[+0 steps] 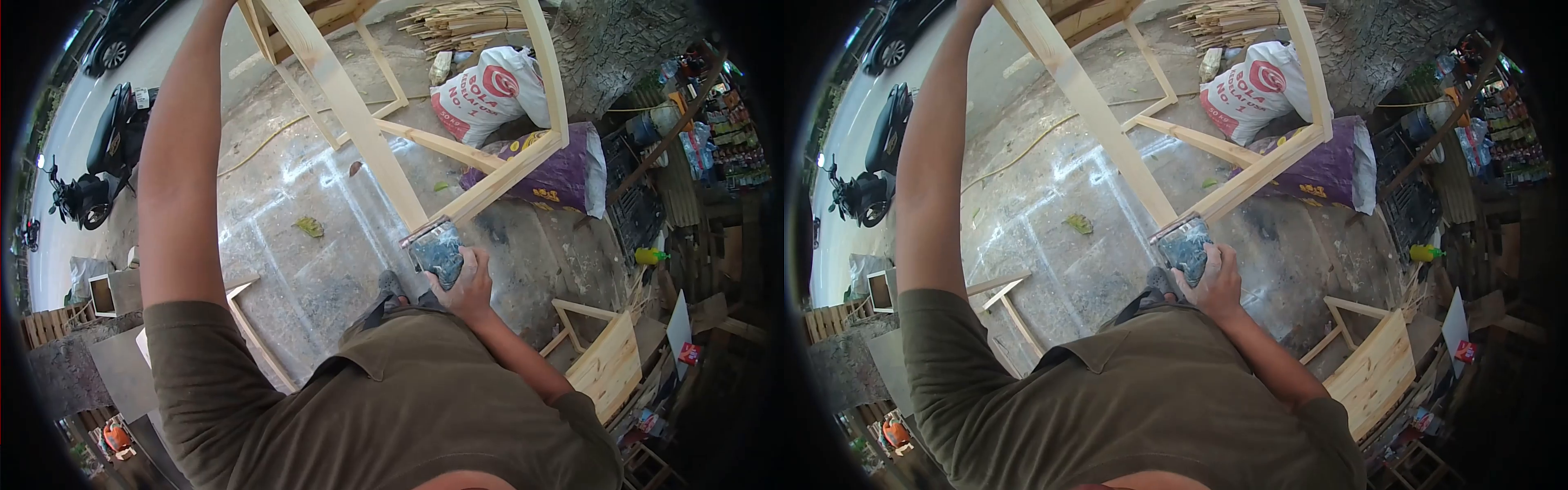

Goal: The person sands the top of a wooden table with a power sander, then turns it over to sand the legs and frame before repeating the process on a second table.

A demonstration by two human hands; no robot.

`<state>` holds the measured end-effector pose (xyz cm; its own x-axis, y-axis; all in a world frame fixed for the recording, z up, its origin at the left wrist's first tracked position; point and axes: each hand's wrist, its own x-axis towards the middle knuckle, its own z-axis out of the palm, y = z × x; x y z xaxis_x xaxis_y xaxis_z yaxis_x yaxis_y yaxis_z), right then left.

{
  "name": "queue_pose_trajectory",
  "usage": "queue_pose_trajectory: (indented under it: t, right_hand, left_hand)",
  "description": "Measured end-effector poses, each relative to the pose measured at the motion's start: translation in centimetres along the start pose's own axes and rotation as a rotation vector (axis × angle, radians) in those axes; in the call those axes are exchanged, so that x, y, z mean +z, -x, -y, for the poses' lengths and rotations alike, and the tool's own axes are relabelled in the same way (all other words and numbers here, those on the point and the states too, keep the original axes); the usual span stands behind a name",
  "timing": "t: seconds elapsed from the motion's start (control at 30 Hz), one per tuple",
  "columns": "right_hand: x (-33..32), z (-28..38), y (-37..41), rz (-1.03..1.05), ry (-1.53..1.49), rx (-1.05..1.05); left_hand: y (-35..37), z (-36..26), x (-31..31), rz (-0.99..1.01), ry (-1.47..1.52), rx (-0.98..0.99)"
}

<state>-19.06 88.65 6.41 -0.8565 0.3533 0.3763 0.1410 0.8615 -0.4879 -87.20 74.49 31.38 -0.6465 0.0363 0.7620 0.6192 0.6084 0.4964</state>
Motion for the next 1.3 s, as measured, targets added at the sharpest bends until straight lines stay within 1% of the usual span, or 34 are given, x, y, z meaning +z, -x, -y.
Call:
queue_pose_trajectory:
  t: [0.07, 0.13, 0.17, 0.2, 0.27, 0.3, 0.33, 0.4, 0.43, 0.47, 0.5, 0.53, 0.6, 0.63, 0.67, 0.73, 0.8, 0.83, 0.87, 0.9, 0.93, 0.97, 1.03, 1.1, 1.13, 1.17, 1.23, 1.3]
  right_hand:
    - [0.1, 0.9, -1.9, -0.078, -0.035, -0.032]
    - [-0.4, 2.9, -6.4, -0.118, -0.056, -0.138]
    - [-0.6, 4.0, -8.7, -0.127, -0.068, -0.192]
    - [-0.8, 5.0, -10.9, -0.135, -0.077, -0.244]
    - [-1.1, 7.1, -15.6, -0.143, -0.077, -0.246]
    - [-1.5, 8.4, -18.1, -0.168, -0.088, -0.259]
    - [-1.9, 9.7, -20.7, -0.192, -0.097, -0.271]
    - [-2.8, 12.3, -25.8, -0.168, -0.052, -0.256]
    - [-3.0, 13.6, -28.2, -0.201, -0.04, -0.285]
    - [-3.1, 14.7, -30.4, -0.228, -0.026, -0.305]
    - [-3.0, 15.9, -33.2, -0.267, -0.036, -0.306]
    - [-3.2, 16.6, -34.9, -0.304, -0.042, -0.304]
    - [-4.8, 17.3, -35.6, -0.138, -0.012, -0.228]
    - [-5.4, 17.3, -35.9, -0.067, 0.003, -0.212]
    - [-5.1, 16.3, -34.7, -0.081, 0.026, -0.252]
    - [-3.2, 12.4, -29.6, -0.119, 0.078, -0.323]
    - [-3.2, 9.5, -22.7, -0.047, 0.028, -0.229]
    - [-3.0, 7.9, -18.8, -0.045, -0.014, -0.18]
    - [-3.1, 6.5, -15.0, 0.006, -0.025, -0.123]
    - [-2.6, 4.6, -11.0, 0.01, -0.014, -0.11]
    - [-2.2, 3.1, -6.9, 0.02, 0.002, -0.066]
    - [-1.9, 1.7, -3.5, 0.032, 0.014, -0.022]
    - [-1.2, -1.1, 1.0, 0.015, 0.016, 0.064]
    - [-1.8, -3.5, 1.3, -0.039, 0.01, 0.179]
    - [-2.3, -4.9, -0.1, -0.081, 0.001, 0.258]
    - [-2.7, -6.6, -1.7, -0.123, -0.008, 0.333]
    - [-3.9, -11.1, -5.3, -0.222, 0.033, 0.405]
    - [-5.5, -16.3, -9.1, -0.224, 0.051, 0.554]
  left_hand:
    - [0.6, 0.3, -0.3, 0.013, 0.018, 0.039]
    - [2.3, -1.7, -1.9, 0.037, 0.033, 0.046]
    - [2.3, -1.4, -2.3, 0.126, -0.045, -0.002]
    - [2.9, -2.6, -2.9, 0.151, 0.024, -0.027]
    - [5.7, -6.6, -5.7, 0.2, 0.161, -0.082]
    - [6.3, -7.9, -6.7, 0.265, 0.166, -0.123]
    - [6.6, -8.2, -7.1, 0.262, 0.186, -0.101]
    - [7.5, -8.8, -7.2, 0.264, 0.229, -0.062]
    - [8.1, -9.6, -7.8, 0.263, 0.224, -0.07]
    - [8.5, -10.5, -8.4, 0.271, 0.218, -0.08]
    - [8.0, -10.1, -8.0, 0.275, 0.198, -0.096]
    - [8.1, -11.5, -8.3, 0.31, 0.158, -0.193]
    - [7.6, -10.2, -7.3, 0.388, 0.013, -0.142]
    - [6.9, -9.1, -6.5, 0.358, 0.03, -0.141]
    - [6.0, -8.0, -5.7, 0.337, 0.044, -0.135]
    - [5.1, -7.5, -5.2, 0.319, 0.064, -0.134]
    - [4.6, -7.1, -4.9, 0.319, 0.073, -0.162]
    - [3.6, -5.1, -4.4, 0.278, 0.023, -0.136]
    - [1.9, -1.8, -3.5, 0.234, -0.022, -0.107]
    - [0.0, 1.0, -2.0, 0.189, -0.062, -0.076]
    - [-0.9, 1.8, -0.4, 0.139, -0.1, -0.049]
    - [-0.8, 1.1, 0.6, 0.066, -0.11, -0.101]
    - [-0.1, -0.4, 1.0, -0.072, -0.141, -0.206]
    - [-0.3, -0.3, 1.3, -0.059, -0.143, -0.256]
    - [-0.1, -0.3, 1.3, -0.045, -0.153, -0.282]
    - [0.7, -1.4, 1.2, -0.075, -0.18, -0.266]
    - [1.3, -1.8, 1.2, -0.07, -0.17, -0.253]
    - [1.1, -1.9, 1.0, -0.058, -0.198, -0.248]
